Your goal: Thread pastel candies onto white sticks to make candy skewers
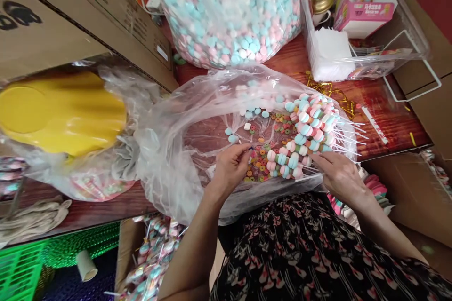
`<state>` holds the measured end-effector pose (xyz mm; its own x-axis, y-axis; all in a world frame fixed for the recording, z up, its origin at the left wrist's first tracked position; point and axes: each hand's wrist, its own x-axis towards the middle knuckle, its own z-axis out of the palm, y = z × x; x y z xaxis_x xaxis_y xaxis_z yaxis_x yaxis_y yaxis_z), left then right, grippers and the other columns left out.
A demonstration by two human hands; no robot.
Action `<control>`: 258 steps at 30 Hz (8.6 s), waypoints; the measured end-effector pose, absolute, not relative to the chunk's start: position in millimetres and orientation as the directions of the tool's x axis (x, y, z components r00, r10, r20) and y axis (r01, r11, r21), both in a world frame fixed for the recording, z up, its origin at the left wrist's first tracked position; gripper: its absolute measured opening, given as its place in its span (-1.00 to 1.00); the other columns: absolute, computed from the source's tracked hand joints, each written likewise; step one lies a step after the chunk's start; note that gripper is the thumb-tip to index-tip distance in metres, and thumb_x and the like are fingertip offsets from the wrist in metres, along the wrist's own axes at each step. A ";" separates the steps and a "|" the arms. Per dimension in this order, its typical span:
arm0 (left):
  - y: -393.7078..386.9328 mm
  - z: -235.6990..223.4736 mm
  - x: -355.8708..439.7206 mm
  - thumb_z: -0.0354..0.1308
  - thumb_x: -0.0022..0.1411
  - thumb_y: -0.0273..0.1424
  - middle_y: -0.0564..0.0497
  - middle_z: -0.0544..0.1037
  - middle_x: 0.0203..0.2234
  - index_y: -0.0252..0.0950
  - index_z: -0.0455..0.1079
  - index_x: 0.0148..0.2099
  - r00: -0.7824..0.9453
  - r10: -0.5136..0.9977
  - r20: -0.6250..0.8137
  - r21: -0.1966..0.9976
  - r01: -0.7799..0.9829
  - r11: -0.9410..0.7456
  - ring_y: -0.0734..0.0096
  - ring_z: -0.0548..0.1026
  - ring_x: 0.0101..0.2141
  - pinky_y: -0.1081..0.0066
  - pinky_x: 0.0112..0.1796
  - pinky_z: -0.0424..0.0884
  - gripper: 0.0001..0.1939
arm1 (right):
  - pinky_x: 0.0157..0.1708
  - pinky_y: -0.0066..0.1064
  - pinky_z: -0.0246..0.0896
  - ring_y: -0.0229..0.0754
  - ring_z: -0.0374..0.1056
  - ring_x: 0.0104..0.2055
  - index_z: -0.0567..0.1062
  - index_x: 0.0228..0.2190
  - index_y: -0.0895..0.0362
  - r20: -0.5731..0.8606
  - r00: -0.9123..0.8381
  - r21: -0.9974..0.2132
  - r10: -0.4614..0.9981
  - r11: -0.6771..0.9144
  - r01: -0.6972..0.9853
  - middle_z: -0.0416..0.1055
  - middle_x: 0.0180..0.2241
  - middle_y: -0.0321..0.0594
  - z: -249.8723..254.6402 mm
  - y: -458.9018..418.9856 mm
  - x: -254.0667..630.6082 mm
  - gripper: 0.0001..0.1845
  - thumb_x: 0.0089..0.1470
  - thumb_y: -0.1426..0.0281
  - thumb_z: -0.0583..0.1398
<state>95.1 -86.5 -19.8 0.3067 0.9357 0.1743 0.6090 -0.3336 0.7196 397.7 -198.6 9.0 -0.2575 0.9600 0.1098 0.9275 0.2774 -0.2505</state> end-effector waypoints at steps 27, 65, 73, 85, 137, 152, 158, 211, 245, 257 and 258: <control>-1.9 -20.7 61.0 0.16 0.10 -0.43 0.06 0.55 -0.56 -0.34 0.57 -0.38 0.164 0.986 0.029 0.591 0.793 -0.149 0.43 0.44 -0.52 0.41 -0.39 0.37 -0.84 | -0.14 -0.40 0.44 -0.18 0.50 -0.11 0.51 0.05 0.01 0.147 -0.213 -0.754 0.966 0.249 0.607 0.52 -0.10 -0.13 26.9 -198.0 422.3 -0.63 0.33 0.51 0.05; -27.5 -11.2 32.2 0.36 -0.02 -0.17 0.02 0.56 -0.44 -0.32 0.50 -0.33 -0.050 0.983 -0.178 0.917 0.354 0.184 0.38 0.48 -0.44 0.38 -0.35 0.41 -0.67 | -0.31 -0.45 0.36 -0.22 0.48 -0.28 0.39 0.20 -0.02 0.129 -0.406 -0.574 0.905 0.402 0.713 0.50 -0.20 -0.18 15.3 -186.3 390.7 -0.51 0.33 0.52 0.02; -22.6 -40.7 44.4 0.24 0.01 -0.40 0.00 0.57 -0.46 -0.29 0.52 -0.43 0.028 0.997 -0.077 0.676 0.737 0.032 0.36 0.46 -0.41 0.34 -0.28 0.37 -0.93 | -0.22 -0.37 0.41 -0.15 0.50 -0.22 0.35 0.24 -0.01 0.134 -0.405 -0.578 0.904 0.403 0.709 0.53 -0.18 -0.15 13.4 -182.7 382.8 -0.49 0.33 0.52 0.02; -53.1 -39.9 45.9 0.16 0.14 -0.55 -0.15 0.55 -0.21 -0.29 0.58 -0.24 0.328 0.938 0.110 0.461 0.820 -0.340 0.17 0.45 -0.10 0.13 0.00 0.39 -0.80 | -0.18 -0.35 0.45 -0.13 0.56 -0.19 0.31 0.26 0.06 0.171 -0.359 -0.587 0.918 0.388 0.711 0.59 -0.07 -0.11 8.9 -180.0 363.1 -0.49 0.33 0.49 0.04; -124.3 -8.8 148.7 0.36 0.16 -0.40 0.06 0.59 -0.24 -0.05 0.48 0.08 -0.195 0.926 0.324 0.945 0.109 -0.308 0.44 0.59 -0.25 0.38 -0.16 0.56 -0.58 | -0.22 -0.38 0.42 -0.15 0.53 -0.26 0.18 0.32 0.20 0.247 -0.310 -0.719 0.918 0.389 0.577 0.61 -0.22 -0.05 11.8 -171.5 317.6 -0.42 0.31 0.53 -0.01; -141.8 -15.9 147.2 0.39 0.10 -0.53 0.11 0.55 -0.24 0.04 0.56 -0.09 -0.064 0.940 0.336 0.942 0.006 -0.336 0.46 0.56 -0.21 0.38 -0.16 0.56 -0.62 | -0.38 -0.48 0.27 -0.28 0.34 -0.48 0.40 0.09 0.21 0.207 -0.354 -0.862 0.912 0.342 0.376 0.51 -0.42 -0.24 17.3 -173.1 321.3 -0.63 0.35 0.49 -0.03; -142.0 1.9 146.4 0.34 0.18 -0.40 -0.02 0.62 -0.16 -0.05 0.58 -0.04 0.226 0.917 0.328 0.915 0.164 -0.368 0.28 0.60 -0.16 0.25 -0.12 0.56 -0.72 | -0.43 -0.47 0.21 -0.28 0.27 -0.51 0.47 -0.24 0.15 0.159 -0.279 -0.852 0.947 0.275 0.446 0.41 -0.51 -0.29 25.9 -169.8 329.8 -0.75 0.33 0.48 0.00; -118.0 7.9 153.6 0.42 0.05 -0.39 0.00 0.60 -0.29 -0.21 0.56 -0.35 -0.084 0.992 0.096 0.929 -0.349 -0.120 0.38 0.57 -0.25 0.33 -0.22 0.57 -0.89 | -0.30 -0.42 0.31 -0.20 0.46 -0.38 0.47 -0.08 0.19 0.215 -0.236 -0.716 0.948 0.317 0.622 0.57 -0.36 -0.13 6.4 -177.4 334.6 -0.73 0.32 0.52 0.02; -60.3 -7.9 134.3 0.14 0.24 -0.45 -0.10 0.53 -0.41 -0.27 0.60 -0.28 0.466 0.882 0.065 0.532 0.732 -0.426 0.26 0.47 -0.32 0.33 -0.27 0.36 -0.82 | -0.20 -0.38 0.42 -0.20 0.52 -0.28 0.60 -0.04 0.03 0.180 -0.084 -0.900 0.980 0.199 0.387 0.59 -0.31 -0.25 13.9 -171.1 381.1 -0.72 0.33 0.37 0.13; -48.7 3.6 133.6 0.39 0.03 -0.32 -0.05 0.64 -0.42 -0.26 0.65 -0.31 0.320 0.932 -0.171 0.972 0.211 0.106 0.35 0.52 -0.41 0.39 -0.36 0.44 -0.84 | -0.18 -0.30 0.45 -0.13 0.54 -0.21 0.48 0.11 0.06 0.215 -0.122 -0.770 0.969 0.245 0.589 0.61 -0.14 -0.13 -0.8 -176.0 377.9 -0.60 0.29 0.48 0.10; -55.4 10.6 134.5 0.42 0.02 -0.32 -0.05 0.65 -0.42 -0.26 0.65 -0.31 0.304 0.934 -0.186 0.979 0.139 0.150 0.36 0.52 -0.42 0.40 -0.36 0.45 -0.83 | -0.19 -0.30 0.44 -0.13 0.53 -0.21 0.45 0.13 0.07 0.206 -0.161 -0.743 0.965 0.262 0.616 0.61 -0.15 -0.12 -1.7 -175.0 374.5 -0.58 0.29 0.50 0.09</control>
